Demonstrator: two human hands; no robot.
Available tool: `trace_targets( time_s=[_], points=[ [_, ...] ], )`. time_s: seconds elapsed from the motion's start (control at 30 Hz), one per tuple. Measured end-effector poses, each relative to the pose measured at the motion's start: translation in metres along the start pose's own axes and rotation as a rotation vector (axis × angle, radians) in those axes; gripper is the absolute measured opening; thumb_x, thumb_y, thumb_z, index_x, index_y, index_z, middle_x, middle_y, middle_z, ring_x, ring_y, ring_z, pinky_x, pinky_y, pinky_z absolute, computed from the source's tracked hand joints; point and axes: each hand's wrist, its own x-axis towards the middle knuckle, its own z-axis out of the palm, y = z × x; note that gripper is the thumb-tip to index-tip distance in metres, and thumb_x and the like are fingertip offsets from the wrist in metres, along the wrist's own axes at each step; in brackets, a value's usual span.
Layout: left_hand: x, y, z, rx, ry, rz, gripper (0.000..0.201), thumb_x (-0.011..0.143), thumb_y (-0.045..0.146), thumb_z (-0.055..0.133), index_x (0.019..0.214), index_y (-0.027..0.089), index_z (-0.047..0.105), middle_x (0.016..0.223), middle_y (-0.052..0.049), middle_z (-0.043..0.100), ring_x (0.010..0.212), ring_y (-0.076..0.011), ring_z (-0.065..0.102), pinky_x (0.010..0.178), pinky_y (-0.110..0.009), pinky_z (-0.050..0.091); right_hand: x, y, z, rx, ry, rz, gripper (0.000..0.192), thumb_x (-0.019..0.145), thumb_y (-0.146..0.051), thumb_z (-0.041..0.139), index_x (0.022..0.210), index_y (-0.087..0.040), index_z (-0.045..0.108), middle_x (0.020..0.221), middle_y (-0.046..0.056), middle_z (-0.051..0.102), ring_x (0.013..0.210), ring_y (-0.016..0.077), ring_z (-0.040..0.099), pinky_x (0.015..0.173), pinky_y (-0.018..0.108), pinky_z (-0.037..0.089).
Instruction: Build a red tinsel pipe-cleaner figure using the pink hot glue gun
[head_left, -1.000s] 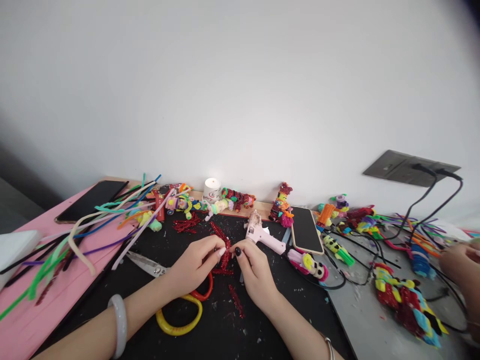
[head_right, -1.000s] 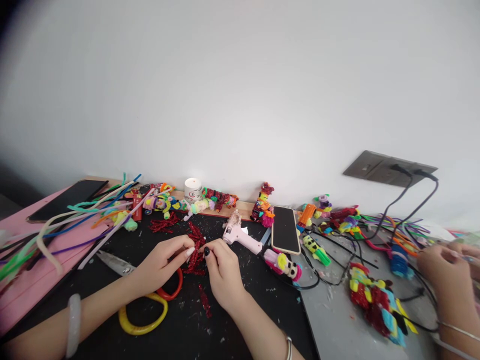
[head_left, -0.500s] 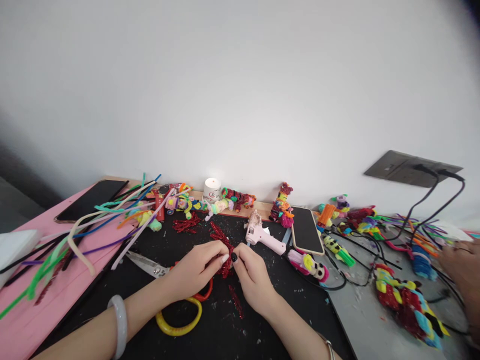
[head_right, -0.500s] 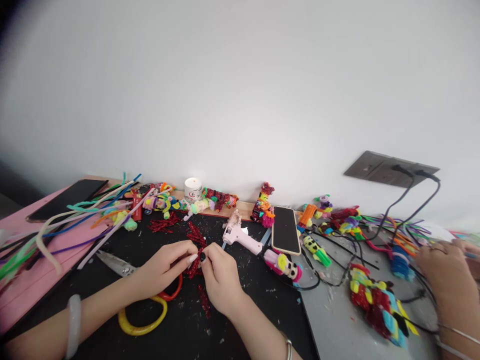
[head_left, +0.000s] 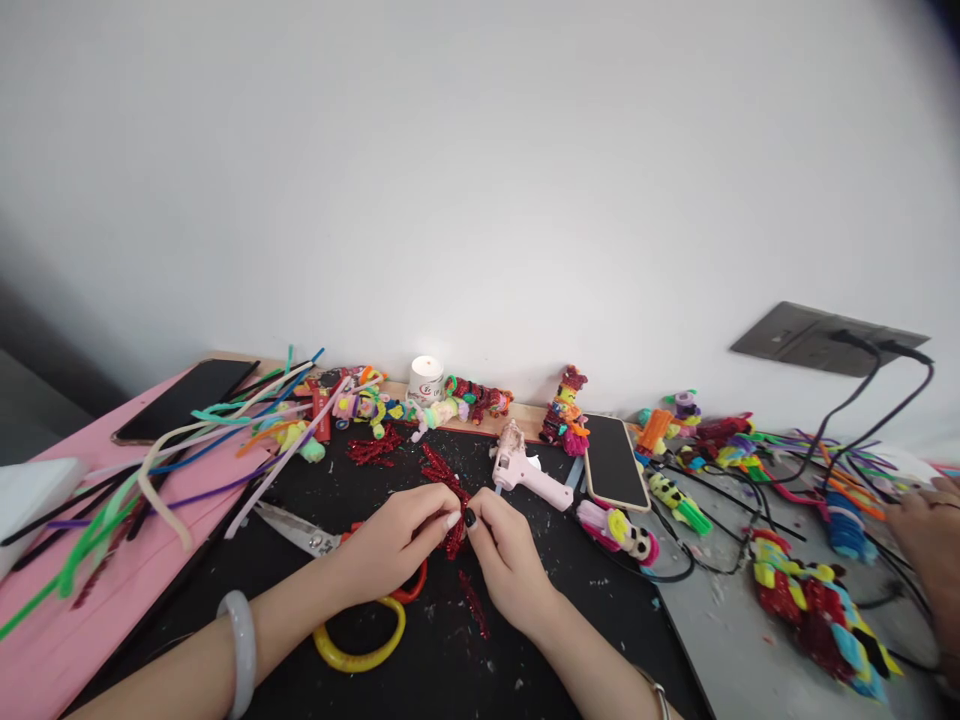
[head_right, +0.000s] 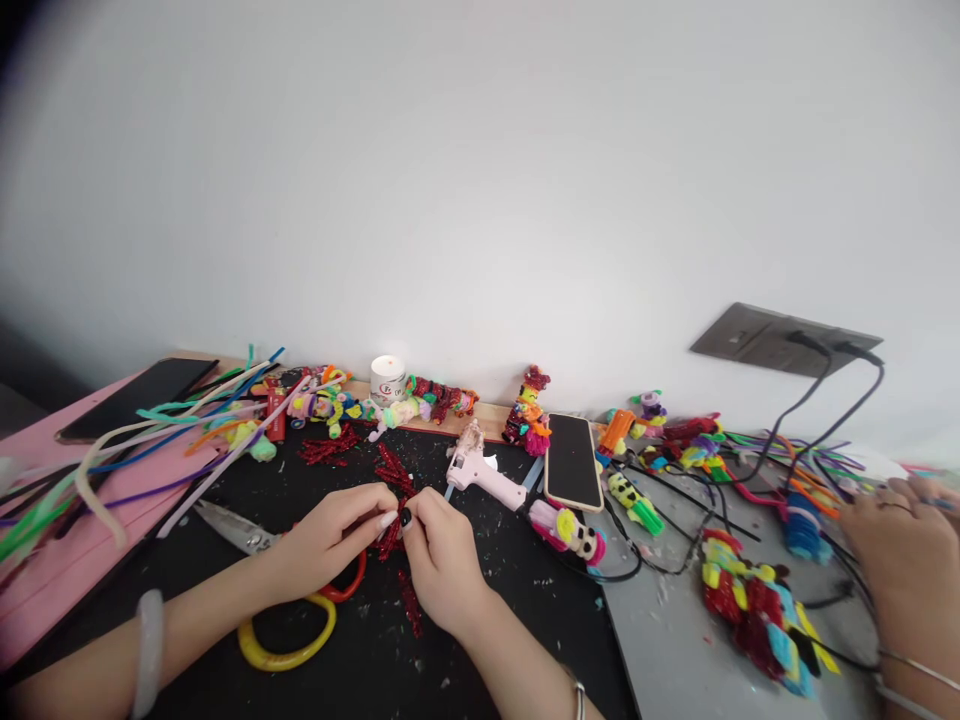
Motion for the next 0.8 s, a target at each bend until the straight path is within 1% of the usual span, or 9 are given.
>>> trace_targets(
  time_s=[0.33, 0.53, 0.63, 0.8],
  points=[
    [-0.0018, 0.0007, 0.0008, -0.026, 0.025, -0.033, 0.02, 0.094, 0.023, 0.036, 0.078, 0.018, 0.047, 0.073, 0.002, 0.049, 0.067, -0.0126, 0.046, 0.064, -0.023, 0.037, 0.0009, 0.0, -0.0017, 0.034, 0.009, 0.022, 0.02, 0.093, -0.019, 0.036, 0.074, -0.02, 0.044, 0.072, -0.002, 0.046, 0.068, 0.013, 0.045, 0.062, 0.024, 0.035],
    [0.0006, -0.0017, 0.0, -0.028, 0.098, -0.055, 0.021, 0.094, 0.024, 0.035, 0.078, 0.018, 0.047, 0.071, 0.002, 0.049, 0.066, -0.013, 0.046, 0.064, -0.024, 0.037, 0.0005, 0.0, -0.0026, 0.08, -0.022, 0.012, 0.023, 0.095, -0.025, 0.033, 0.077, -0.019, 0.046, 0.074, -0.001, 0.047, 0.069, 0.0131, 0.045, 0.065, 0.025, 0.035],
    [0.0011, -0.0031, 0.0002, -0.029, 0.126, -0.057, 0.021, 0.094, 0.024, 0.035, 0.079, 0.018, 0.048, 0.072, 0.002, 0.05, 0.068, -0.0134, 0.047, 0.065, -0.024, 0.037, 0.0002, -0.0005, -0.0024, 0.072, -0.042, 0.003, 0.021, 0.094, -0.024, 0.034, 0.078, -0.02, 0.047, 0.075, -0.001, 0.047, 0.07, 0.0133, 0.045, 0.066, 0.025, 0.035],
    [-0.0004, -0.0025, 0.0011, -0.036, 0.134, -0.054, 0.019, 0.093, 0.023, 0.036, 0.081, 0.018, 0.049, 0.074, 0.001, 0.051, 0.069, -0.0133, 0.048, 0.066, -0.024, 0.037, 0.0003, -0.0018, -0.0007, 0.069, -0.066, -0.005, 0.016, 0.091, -0.019, 0.038, 0.075, -0.02, 0.044, 0.073, -0.002, 0.045, 0.069, 0.0127, 0.043, 0.064, 0.024, 0.034]
  ],
)
